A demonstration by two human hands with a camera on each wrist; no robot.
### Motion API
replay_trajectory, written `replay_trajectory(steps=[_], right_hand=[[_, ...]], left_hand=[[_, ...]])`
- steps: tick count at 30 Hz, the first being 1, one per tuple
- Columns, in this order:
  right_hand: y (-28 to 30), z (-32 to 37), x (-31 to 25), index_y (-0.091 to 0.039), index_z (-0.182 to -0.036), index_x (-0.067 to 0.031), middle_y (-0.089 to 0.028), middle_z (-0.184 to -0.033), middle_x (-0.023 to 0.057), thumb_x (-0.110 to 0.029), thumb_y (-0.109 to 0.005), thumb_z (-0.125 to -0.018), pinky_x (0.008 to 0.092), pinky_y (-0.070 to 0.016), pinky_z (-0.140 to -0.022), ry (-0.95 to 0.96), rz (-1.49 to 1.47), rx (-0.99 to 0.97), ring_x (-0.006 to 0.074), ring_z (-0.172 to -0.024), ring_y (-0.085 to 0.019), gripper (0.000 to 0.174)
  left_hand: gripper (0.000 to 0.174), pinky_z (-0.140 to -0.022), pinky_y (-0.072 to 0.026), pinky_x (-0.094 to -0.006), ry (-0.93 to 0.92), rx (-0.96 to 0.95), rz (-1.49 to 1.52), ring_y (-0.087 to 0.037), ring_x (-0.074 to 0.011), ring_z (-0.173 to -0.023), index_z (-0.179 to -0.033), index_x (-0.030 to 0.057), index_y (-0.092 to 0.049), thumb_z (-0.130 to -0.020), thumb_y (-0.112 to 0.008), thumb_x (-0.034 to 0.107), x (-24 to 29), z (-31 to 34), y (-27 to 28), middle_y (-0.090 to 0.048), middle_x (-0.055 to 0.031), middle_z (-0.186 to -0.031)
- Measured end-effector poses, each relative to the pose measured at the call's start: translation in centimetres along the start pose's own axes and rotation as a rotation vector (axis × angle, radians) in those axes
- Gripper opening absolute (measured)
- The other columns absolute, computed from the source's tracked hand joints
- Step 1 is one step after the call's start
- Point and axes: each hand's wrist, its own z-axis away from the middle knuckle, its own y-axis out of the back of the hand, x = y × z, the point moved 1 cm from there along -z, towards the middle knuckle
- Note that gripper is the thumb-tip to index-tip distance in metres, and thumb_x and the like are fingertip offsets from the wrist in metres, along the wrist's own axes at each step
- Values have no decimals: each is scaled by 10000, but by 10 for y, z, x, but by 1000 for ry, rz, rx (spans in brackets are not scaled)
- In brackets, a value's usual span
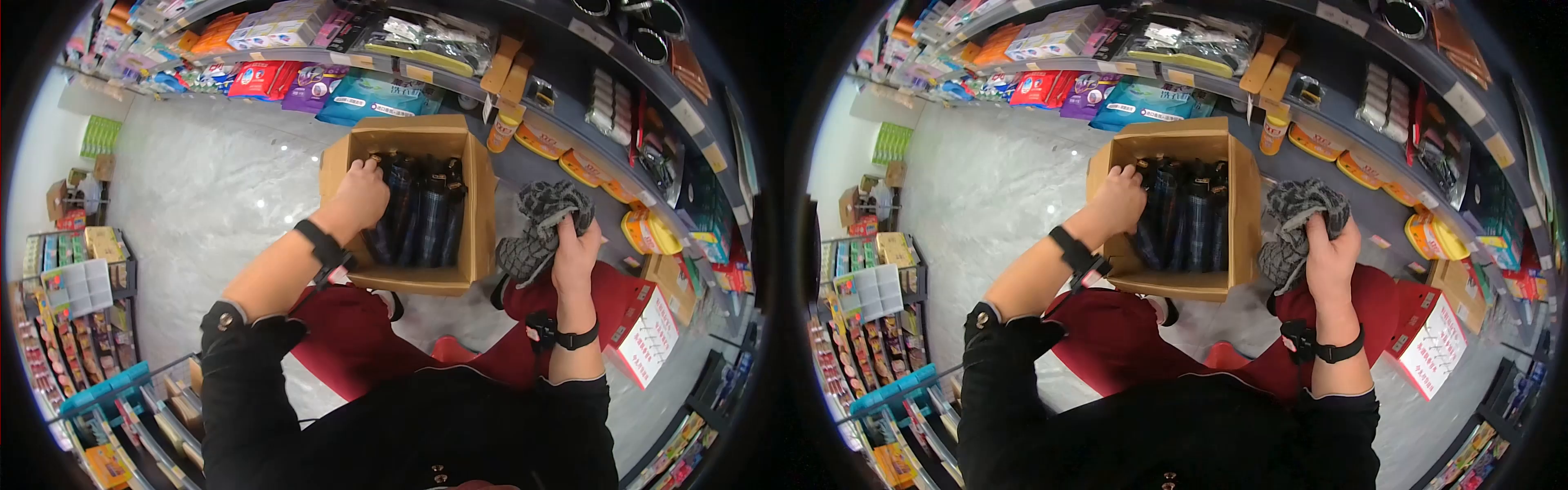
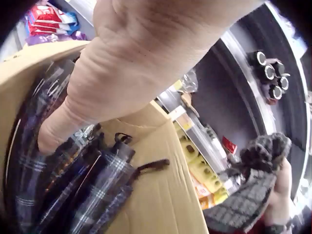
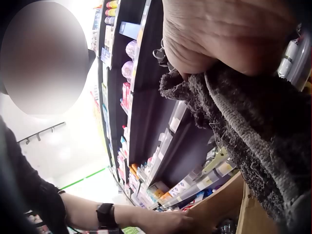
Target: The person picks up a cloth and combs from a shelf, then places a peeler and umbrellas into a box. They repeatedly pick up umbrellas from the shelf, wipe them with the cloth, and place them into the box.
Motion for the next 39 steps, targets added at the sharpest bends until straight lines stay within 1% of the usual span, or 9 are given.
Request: replay_trajectory(steps=[5,9,17,23,26,29,32,35,39], right_hand=[[-4,2,-8,-619,-1023,29,-657,-944,40,-31,-550,-894,280,-465,-824,28,80,-13,131,-883,-592,158],[-2,2,-2,-624,-1047,21,-668,-962,50,-71,-577,-910,285,-467,-830,28,31,-43,134,-893,-598,171],[4,-4,7,-623,-1051,23,-678,-959,43,-104,-587,-928,278,-471,-818,47,-21,7,122,-883,-598,180],[6,-8,15,-621,-1057,26,-671,-956,26,-91,-582,-925,268,-470,-810,63,17,36,111,-870,-593,181],[5,-5,5,-620,-1057,24,-667,-953,26,-60,-557,-914,273,-469,-825,13,-124,39,119,-870,-594,177],[0,6,-17,-611,-1049,20,-657,-977,28,-18,-506,-903,277,-464,-849,157,-105,40,128,-896,-594,183],[-26,27,-62,-606,-1041,-34,-591,-1055,145,19,-523,-626,379,-441,-924,638,290,-65,296,-994,-568,426],[-70,50,-67,-622,-1059,-85,-596,-1089,136,-93,-667,-570,489,-420,-960,841,584,-490,360,-1011,-541,491],[-84,38,-53,-627,-1031,-103,-611,-1039,125,-158,-750,-531,516,-402,-1019,959,583,-409,355,-949,-562,519]], left_hand=[[554,-909,-449,-393,-111,170,-25,-489,-265,-1138,-1075,55,-664,-657,-797,393,20,36,-6,-581,-89,-1151],[446,-763,-520,-324,-94,-30,67,-615,-272,-1027,-1154,32,-605,-781,-699,258,42,39,-5,-639,-118,-1061],[187,-710,-533,-340,-53,-23,93,-687,-246,-831,-855,59,-727,-787,-655,218,32,79,0,-696,-123,-864],[351,-653,-521,-376,142,279,697,-676,-250,-715,-852,-2,-695,-720,-771,314,-26,154,41,-692,-112,-778],[320,-531,-455,-257,368,203,1692,-563,-91,-615,-969,-45,-675,-786,-735,210,-18,162,22,-654,-59,-771],[289,-464,-409,-228,43,213,2342,-544,-89,-556,-1043,-28,-614,-832,-697,151,22,140,3,-668,-84,-833],[353,-436,-401,-216,-91,256,2508,-526,-87,-527,-1114,-29,-554,-814,-702,85,64,113,20,-680,-126,-941],[309,-472,-448,-239,32,345,2402,-576,-95,-582,-1140,-3,-565,-856,-652,80,97,85,26,-667,-85,-921],[270,-505,-448,-248,-137,445,2017,-572,-81,-601,-1065,8,-586,-818,-670,79,91,101,28,-624,-35,-753]])
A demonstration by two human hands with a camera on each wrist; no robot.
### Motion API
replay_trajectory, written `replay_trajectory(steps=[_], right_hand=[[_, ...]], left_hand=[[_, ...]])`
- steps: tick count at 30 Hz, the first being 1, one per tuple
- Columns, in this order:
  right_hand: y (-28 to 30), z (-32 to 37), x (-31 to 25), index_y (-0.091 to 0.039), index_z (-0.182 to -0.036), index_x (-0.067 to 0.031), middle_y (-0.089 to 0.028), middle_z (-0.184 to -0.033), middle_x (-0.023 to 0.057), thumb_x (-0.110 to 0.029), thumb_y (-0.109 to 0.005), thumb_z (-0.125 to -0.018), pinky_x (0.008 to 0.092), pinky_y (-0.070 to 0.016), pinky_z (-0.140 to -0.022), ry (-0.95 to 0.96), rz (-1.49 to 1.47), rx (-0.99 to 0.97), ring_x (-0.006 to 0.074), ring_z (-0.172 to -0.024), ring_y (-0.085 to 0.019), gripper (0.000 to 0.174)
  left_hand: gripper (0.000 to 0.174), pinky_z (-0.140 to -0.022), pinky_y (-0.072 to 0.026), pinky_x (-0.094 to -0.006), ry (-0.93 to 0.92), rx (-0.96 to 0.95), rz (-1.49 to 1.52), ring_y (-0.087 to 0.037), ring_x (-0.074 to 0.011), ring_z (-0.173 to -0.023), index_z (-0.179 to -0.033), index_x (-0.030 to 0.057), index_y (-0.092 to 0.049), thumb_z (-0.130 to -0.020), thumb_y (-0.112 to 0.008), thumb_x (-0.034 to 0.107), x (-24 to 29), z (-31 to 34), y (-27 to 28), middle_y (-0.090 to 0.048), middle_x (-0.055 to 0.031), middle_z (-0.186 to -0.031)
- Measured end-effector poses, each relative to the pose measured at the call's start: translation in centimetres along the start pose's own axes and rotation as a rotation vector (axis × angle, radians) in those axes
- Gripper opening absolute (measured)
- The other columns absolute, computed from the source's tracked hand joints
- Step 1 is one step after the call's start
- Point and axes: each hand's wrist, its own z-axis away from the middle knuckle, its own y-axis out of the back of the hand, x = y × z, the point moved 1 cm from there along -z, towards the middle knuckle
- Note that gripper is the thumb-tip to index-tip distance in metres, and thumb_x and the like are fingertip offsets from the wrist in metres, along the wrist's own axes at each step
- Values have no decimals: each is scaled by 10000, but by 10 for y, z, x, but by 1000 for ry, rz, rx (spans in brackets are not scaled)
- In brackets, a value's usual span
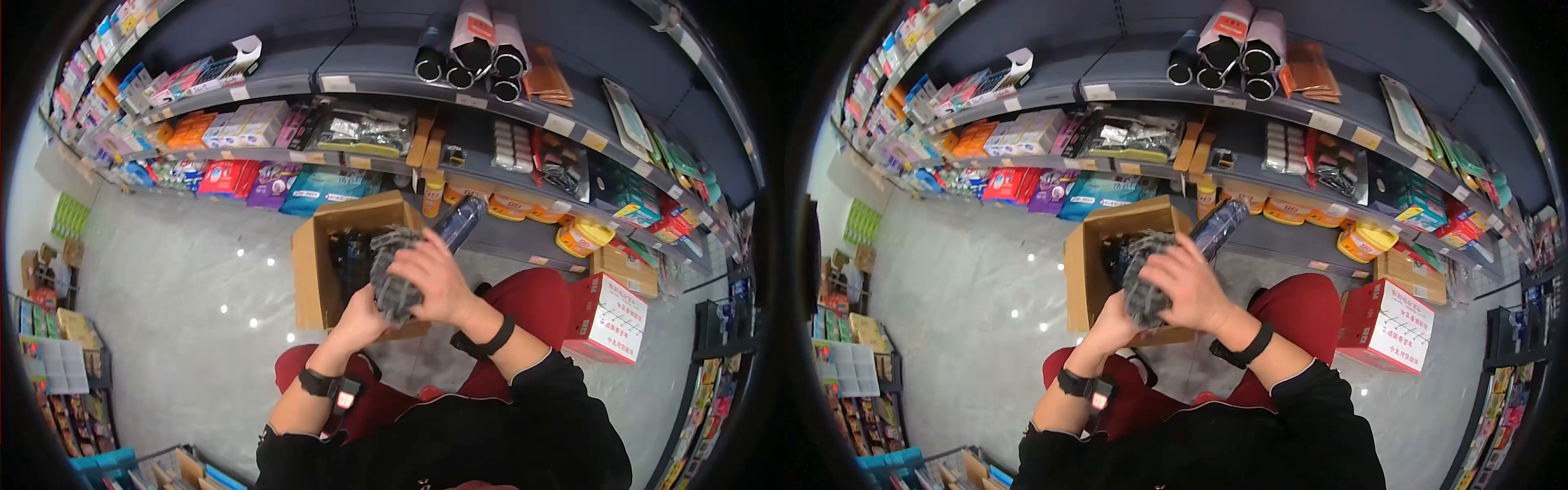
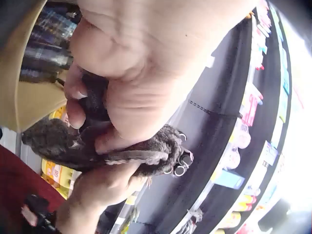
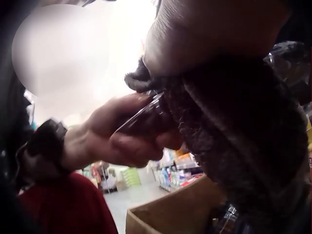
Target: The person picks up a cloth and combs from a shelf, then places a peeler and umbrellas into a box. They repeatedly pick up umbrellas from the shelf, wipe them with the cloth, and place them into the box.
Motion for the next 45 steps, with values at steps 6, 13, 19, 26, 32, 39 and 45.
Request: replay_trajectory(steps=[6,13,19,26,32,39,45], right_hand=[[53,-8,96,-638,-894,-6,-640,-862,111,-202,-694,-739,430,-489,-812,-648,221,284,346,-825,-601,256],[37,-7,73,-616,-1117,-58,-678,-1031,130,-482,-400,-972,420,-554,-841,-1009,-1675,648,280,-908,-669,497],[-48,3,6,-544,-1219,-62,-615,-1143,58,-379,-430,-1013,344,-509,-858,-1138,-1509,452,185,-989,-619,395],[-77,24,-20,-511,-1237,-60,-548,-1162,1,-207,-624,-938,279,-423,-925,-884,-1174,344,110,-1068,-514,352],[-20,-21,47,-510,-1163,48,-650,-1006,200,-319,-610,-934,437,-569,-799,-959,-1427,575,314,-923,-665,444],[5,-30,58,-585,-1108,37,-670,-1011,179,-377,-707,-840,415,-564,-820,-909,-1686,463,297,-900,-670,508],[-4,-37,46,-568,-1172,13,-665,-1051,139,-333,-733,-830,383,-554,-836,-884,-1531,488,258,-932,-664,513]], left_hand=[[314,-472,-390,-229,135,-80,75,-513,-65,-544,-1055,7,-568,-774,-702,48,32,20,11,-616,-34,-757],[304,-460,-387,-237,48,-228,554,-516,-93,-519,-1119,3,-528,-839,-640,40,27,19,3,-609,-77,-775],[285,-485,-408,-236,-79,73,304,-521,-82,-548,-1071,18,-517,-858,-668,132,13,3,-2,-598,-42,-749],[466,-631,-516,-408,-249,461,-428,-669,-334,-728,-1123,-5,-504,-798,-717,253,14,10,4,-660,-196,-820],[616,-658,-535,-446,-377,385,-786,-660,-388,-783,-1223,10,-444,-751,-744,270,14,13,-4,-653,-220,-910],[556,-592,-551,-370,-130,-114,449,-689,-278,-839,-1288,32,-368,-883,-658,280,13,12,-6,-629,-160,-1087],[251,-474,-412,-238,175,-303,610,-562,-107,-598,-1066,26,-563,-862,-652,142,12,9,-10,-638,-79,-838]])
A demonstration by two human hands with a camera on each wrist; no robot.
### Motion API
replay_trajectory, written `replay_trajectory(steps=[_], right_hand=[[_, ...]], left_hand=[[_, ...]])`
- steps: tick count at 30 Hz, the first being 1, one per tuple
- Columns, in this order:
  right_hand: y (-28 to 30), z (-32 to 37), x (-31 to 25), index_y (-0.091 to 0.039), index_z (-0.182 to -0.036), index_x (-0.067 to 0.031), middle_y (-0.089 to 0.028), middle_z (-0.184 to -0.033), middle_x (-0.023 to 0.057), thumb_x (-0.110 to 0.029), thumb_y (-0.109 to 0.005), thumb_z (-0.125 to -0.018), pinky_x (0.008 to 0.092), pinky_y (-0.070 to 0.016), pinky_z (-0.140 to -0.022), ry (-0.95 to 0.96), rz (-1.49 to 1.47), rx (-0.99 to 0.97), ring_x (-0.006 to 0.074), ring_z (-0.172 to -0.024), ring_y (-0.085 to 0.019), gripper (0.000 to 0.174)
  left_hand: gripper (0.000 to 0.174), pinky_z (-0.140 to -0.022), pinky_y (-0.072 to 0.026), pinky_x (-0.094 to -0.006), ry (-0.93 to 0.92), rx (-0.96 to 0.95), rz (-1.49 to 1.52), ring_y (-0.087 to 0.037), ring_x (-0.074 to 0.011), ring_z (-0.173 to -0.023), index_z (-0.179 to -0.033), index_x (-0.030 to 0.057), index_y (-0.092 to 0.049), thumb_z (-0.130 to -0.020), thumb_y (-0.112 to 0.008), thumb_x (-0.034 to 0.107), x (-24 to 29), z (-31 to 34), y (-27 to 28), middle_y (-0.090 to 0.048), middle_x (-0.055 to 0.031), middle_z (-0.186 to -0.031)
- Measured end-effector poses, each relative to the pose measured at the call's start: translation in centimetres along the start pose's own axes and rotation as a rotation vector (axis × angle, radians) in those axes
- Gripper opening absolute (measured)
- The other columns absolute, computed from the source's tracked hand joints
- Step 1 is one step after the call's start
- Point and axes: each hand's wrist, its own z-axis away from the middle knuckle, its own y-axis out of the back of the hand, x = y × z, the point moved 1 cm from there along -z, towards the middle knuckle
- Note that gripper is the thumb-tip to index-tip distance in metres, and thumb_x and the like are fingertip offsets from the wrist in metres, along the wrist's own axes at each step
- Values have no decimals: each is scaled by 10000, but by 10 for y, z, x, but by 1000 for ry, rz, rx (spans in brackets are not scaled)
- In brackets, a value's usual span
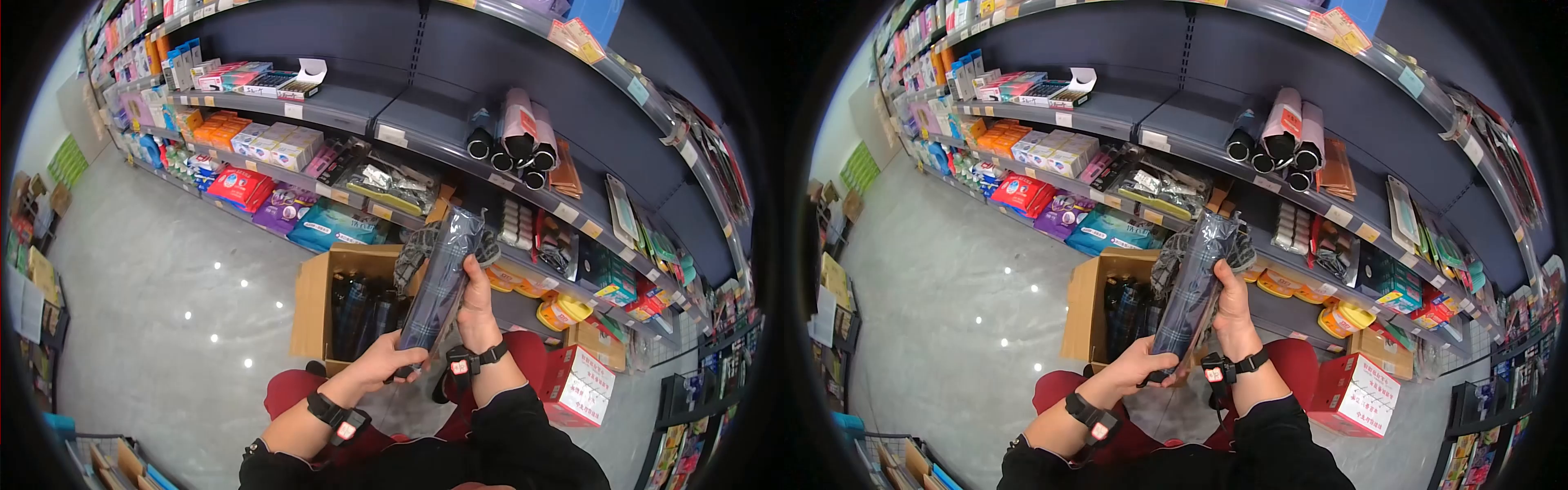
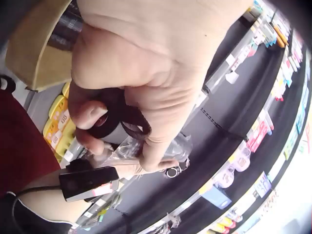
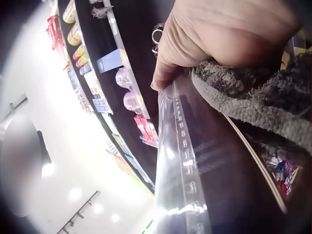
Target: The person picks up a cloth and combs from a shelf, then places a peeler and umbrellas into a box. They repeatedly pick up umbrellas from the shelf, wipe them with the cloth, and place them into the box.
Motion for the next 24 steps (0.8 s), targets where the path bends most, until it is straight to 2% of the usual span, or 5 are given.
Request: replay_trajectory(steps=[7,9,13,17,24], right_hand=[[-16,10,-7,-580,-1124,-39,-625,-975,24,-216,-704,-890,308,-489,-723,339,419,244,150,-847,-581,319],[-31,14,-13,-584,-1089,-33,-622,-1018,65,-198,-751,-832,366,-440,-843,895,952,88,212,-980,-548,348],[-51,9,-10,-612,-1013,-66,-619,-1051,104,-184,-786,-657,420,-377,-922,1090,1527,-7,336,-1025,-527,413],[-36,36,32,-615,-935,-55,-633,-1037,128,-130,-748,-634,446,-405,-929,854,1379,-572,364,-965,-564,338],[-13,49,-5,-622,-894,8,-626,-882,128,-68,-767,-706,342,-479,-768,471,1037,-252,292,-804,-597,249]], left_hand=[[355,-495,-456,-271,-305,513,-390,-566,-104,-551,-1020,6,-547,-771,-740,169,3,0,18,-604,-48,-738],[381,-495,-455,-271,-280,520,-364,-567,-100,-552,-1035,1,-543,-757,-739,172,0,0,19,-603,-56,-735],[357,-489,-449,-266,-240,337,-434,-565,-101,-552,-1037,4,-539,-767,-728,139,-1,1,8,-594,-47,-729],[284,-488,-443,-256,-216,349,-229,-559,-99,-558,-1045,-1,-551,-793,-680,23,10,6,15,-604,-37,-747],[257,-470,-431,-257,-456,637,-418,-542,-94,-523,-994,-10,-543,-792,-683,64,59,18,16,-585,-26,-688]])
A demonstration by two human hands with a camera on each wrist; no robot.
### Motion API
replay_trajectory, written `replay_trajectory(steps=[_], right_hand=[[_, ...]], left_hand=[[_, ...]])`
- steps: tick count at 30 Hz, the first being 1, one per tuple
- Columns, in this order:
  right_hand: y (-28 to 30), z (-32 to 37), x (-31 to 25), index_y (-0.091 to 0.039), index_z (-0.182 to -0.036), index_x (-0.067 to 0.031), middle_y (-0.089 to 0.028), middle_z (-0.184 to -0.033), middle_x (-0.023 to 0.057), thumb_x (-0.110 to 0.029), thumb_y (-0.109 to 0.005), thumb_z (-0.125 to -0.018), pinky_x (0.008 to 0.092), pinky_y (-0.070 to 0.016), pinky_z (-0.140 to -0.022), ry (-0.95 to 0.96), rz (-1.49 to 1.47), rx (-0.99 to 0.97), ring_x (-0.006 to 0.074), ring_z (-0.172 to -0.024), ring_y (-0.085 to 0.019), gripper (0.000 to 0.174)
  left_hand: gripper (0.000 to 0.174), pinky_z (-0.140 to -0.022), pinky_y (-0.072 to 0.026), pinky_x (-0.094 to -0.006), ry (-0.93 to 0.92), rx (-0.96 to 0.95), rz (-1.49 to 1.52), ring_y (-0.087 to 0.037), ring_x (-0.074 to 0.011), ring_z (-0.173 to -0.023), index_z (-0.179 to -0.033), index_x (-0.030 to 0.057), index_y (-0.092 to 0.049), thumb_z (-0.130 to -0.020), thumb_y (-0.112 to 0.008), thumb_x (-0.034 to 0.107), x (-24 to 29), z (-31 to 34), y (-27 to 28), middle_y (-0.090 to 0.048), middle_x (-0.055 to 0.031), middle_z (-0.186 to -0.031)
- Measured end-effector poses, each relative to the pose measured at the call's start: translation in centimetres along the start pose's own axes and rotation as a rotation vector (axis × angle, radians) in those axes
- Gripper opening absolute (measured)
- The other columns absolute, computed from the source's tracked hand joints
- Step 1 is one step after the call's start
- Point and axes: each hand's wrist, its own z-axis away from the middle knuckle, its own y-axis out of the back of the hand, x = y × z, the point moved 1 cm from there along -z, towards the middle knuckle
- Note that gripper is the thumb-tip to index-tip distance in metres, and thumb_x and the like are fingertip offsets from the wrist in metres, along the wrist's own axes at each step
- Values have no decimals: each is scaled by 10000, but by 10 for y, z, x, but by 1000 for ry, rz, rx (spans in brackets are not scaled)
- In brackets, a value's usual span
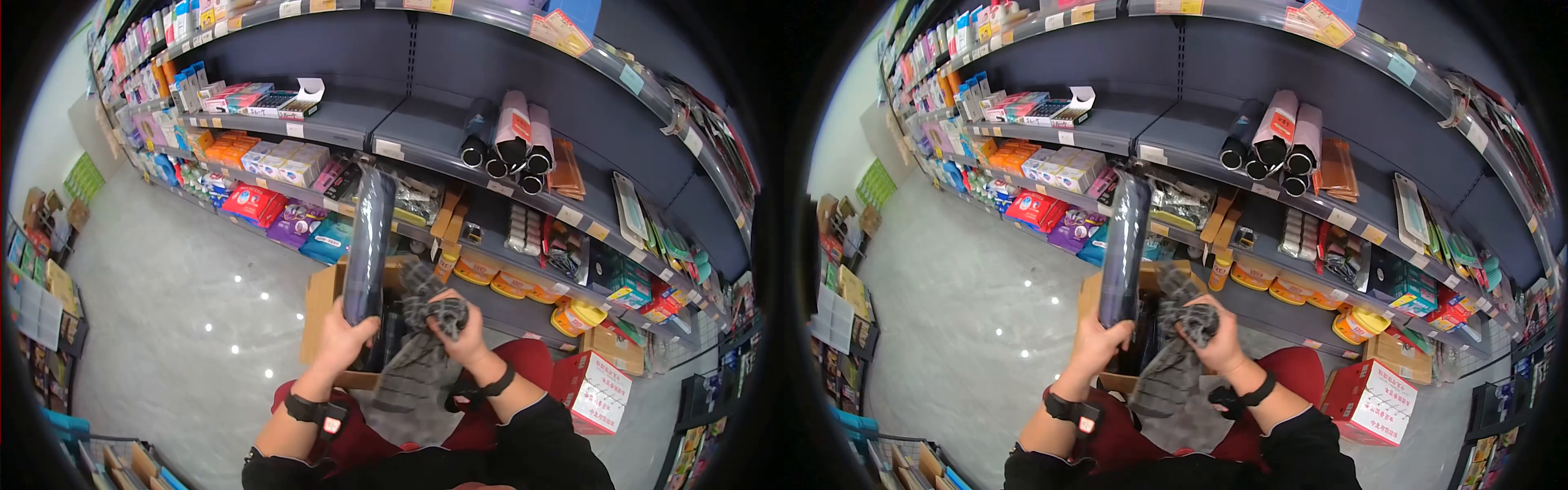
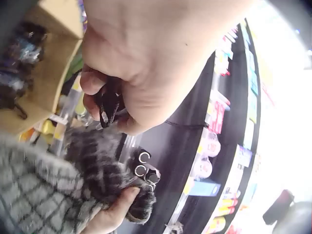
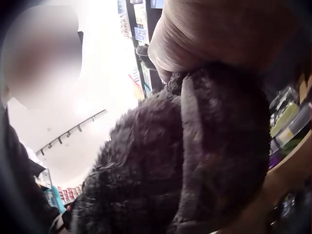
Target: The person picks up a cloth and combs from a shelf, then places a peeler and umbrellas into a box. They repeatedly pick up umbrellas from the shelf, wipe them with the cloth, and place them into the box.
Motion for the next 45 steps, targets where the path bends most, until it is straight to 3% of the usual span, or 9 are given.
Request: replay_trajectory(steps=[7,14,18,29,32,35,38,40,45], right_hand=[[29,-9,45,-624,-848,0,-633,-832,132,-61,-743,-661,366,-478,-728,225,309,-7,320,-773,-592,229],[25,-11,64,-614,-854,-9,-628,-828,132,-83,-738,-659,383,-477,-731,185,386,-103,339,-771,-584,242],[21,-5,77,-605,-895,0,-612,-855,137,-68,-707,-617,390,-470,-753,154,410,-158,350,-795,-562,304],[19,-4,66,-604,-930,18,-596,-855,141,-42,-679,-581,397,-471,-743,125,398,-249,344,-825,-550,363],[16,-3,64,-604,-884,-29,-619,-839,121,-83,-724,-652,378,-464,-730,131,388,-233,337,-772,-565,267],[15,-2,68,-604,-880,-29,-620,-840,122,-84,-723,-656,380,-463,-735,127,401,-235,340,-774,-565,260],[15,-2,67,-604,-874,-27,-620,-840,124,-83,-720,-659,382,-463,-739,115,411,-226,341,-779,-565,250],[13,-3,67,-606,-874,-29,-622,-841,123,-81,-717,-660,381,-464,-737,113,401,-235,339,-786,-566,247],[7,-2,71,-609,-876,-31,-618,-828,117,-83,-716,-662,378,-465,-733,121,424,-240,334,-784,-567,245]], left_hand=[[344,-473,-466,-293,-270,-45,-165,-561,-124,-529,-997,-49,-547,-817,-667,218,101,-99,-17,-585,-59,-702],[427,-567,-487,-324,-202,-77,-502,-610,-204,-606,-1037,-106,-577,-805,-647,245,159,-222,-81,-619,-133,-743],[616,-846,-488,-399,-407,94,-691,-651,-355,-951,-1187,-142,-515,-828,-668,334,146,-259,-111,-657,-262,-982],[551,-863,-478,-472,-510,197,-765,-619,-472,-957,-1161,-130,-492,-882,-599,333,133,-264,-122,-638,-338,-946],[604,-691,-530,-432,-559,239,-792,-671,-373,-760,-1196,-121,-486,-905,-587,398,131,-278,-107,-658,-265,-878],[702,-357,-374,-236,-302,33,-409,-494,-93,-426,-1274,-75,-485,-909,-574,517,143,-269,-83,-602,-90,-742],[724,-487,-483,-292,-252,104,-414,-586,-163,-571,-1282,-76,-485,-882,-613,514,145,-263,-64,-611,-117,-799],[751,-703,-536,-364,-742,326,-662,-642,-269,-811,-1309,-50,-477,-826,-690,484,139,-254,-64,-604,-190,-991],[725,-873,-504,-432,-824,176,-874,-602,-397,-1006,-1329,-8,-475,-774,-748,371,135,-228,-95,-501,-260,-1208]])
